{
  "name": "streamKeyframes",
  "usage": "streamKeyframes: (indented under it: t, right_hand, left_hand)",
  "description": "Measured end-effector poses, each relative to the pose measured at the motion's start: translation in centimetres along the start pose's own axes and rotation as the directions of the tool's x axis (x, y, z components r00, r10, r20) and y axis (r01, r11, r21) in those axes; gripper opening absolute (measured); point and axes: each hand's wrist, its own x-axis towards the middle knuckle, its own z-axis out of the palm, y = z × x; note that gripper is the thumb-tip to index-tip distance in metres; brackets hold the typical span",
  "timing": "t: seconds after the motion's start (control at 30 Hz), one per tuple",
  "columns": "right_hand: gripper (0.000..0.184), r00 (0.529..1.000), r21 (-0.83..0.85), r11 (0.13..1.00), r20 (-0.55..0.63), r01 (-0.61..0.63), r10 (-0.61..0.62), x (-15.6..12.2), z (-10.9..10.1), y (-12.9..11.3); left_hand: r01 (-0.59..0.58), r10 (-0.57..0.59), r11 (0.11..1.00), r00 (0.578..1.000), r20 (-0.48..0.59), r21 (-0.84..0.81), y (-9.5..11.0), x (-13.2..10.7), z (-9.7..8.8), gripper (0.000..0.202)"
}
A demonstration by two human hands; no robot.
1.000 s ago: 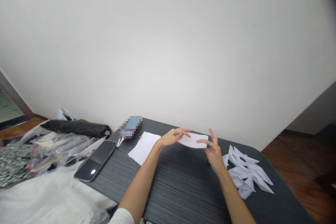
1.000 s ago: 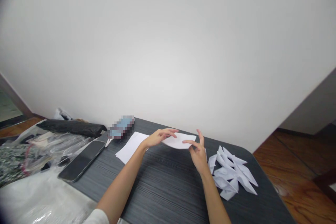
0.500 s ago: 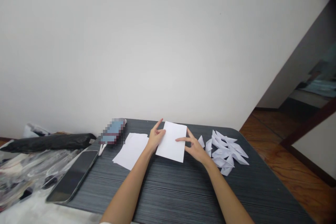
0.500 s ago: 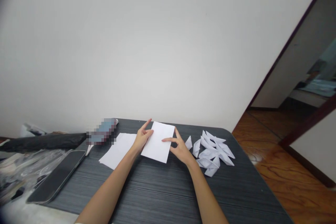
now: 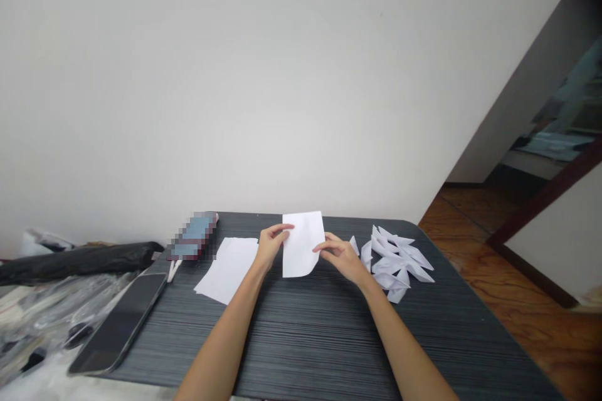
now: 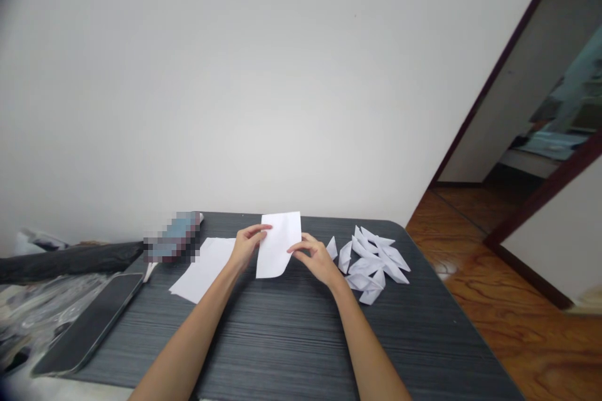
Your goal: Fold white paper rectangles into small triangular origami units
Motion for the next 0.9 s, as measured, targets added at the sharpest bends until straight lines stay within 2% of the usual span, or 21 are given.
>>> streamKeyframes:
  t: [0.13,0.3,0.4,0.5,0.57,0.67,0.73,0.8,0.9]
  right_hand:
    - [0.010,0.995,0.141,0.990,-0.095,-0.001,0.014,0.0,0.0,0.1]
    - [0.013,0.963,0.306,0.952,-0.251,-0.016,0.096,0.2,-0.4,1.2]
    - [0.016,0.936,0.349,0.937,-0.318,-0.029,0.147,0.3,-0.4,1.6]
    - [0.016,0.909,0.294,0.955,-0.389,-0.030,0.149,0.4,-0.4,1.3]
    - [0.018,0.919,0.226,0.972,-0.369,-0.057,0.140,0.3,-0.4,0.8]
    - [0.017,0.966,0.136,0.988,-0.238,-0.072,0.103,0.2,0.0,0.0]
    - [0.015,0.983,0.093,0.995,-0.174,-0.046,0.061,0.1,0.4,-0.2]
    - [0.013,0.984,0.047,0.999,-0.175,-0.007,0.015,0.2,0.8,-0.1]
    - [0.013,0.964,0.007,1.000,-0.266,0.009,-0.006,0.3,0.9,0.3]
  left_hand:
    - [0.023,-0.039,0.997,0.979,0.198,0.079,0.7,-0.5,0.1,0.032]
    - [0.073,-0.091,0.995,0.946,0.311,0.070,0.9,-1.0,0.3,0.033]
    - [0.047,-0.065,0.998,0.900,0.430,0.052,0.7,-1.2,0.5,0.022]
    - [0.015,-0.040,0.999,0.846,0.531,0.052,1.0,-1.4,0.6,0.017]
    - [-0.023,0.005,0.999,0.859,0.512,0.028,1.7,-1.5,0.6,0.021]
    - [-0.121,0.114,0.993,0.902,0.416,-0.009,3.2,-1.6,0.7,0.031]
    - [-0.181,0.144,0.982,0.905,0.401,0.055,3.8,-1.7,1.0,0.031]
    - [-0.241,0.172,0.958,0.916,0.362,0.157,4.1,-2.0,1.4,0.024]
    - [-0.318,0.254,0.910,0.935,0.248,0.265,3.6,-2.5,2.2,0.016]
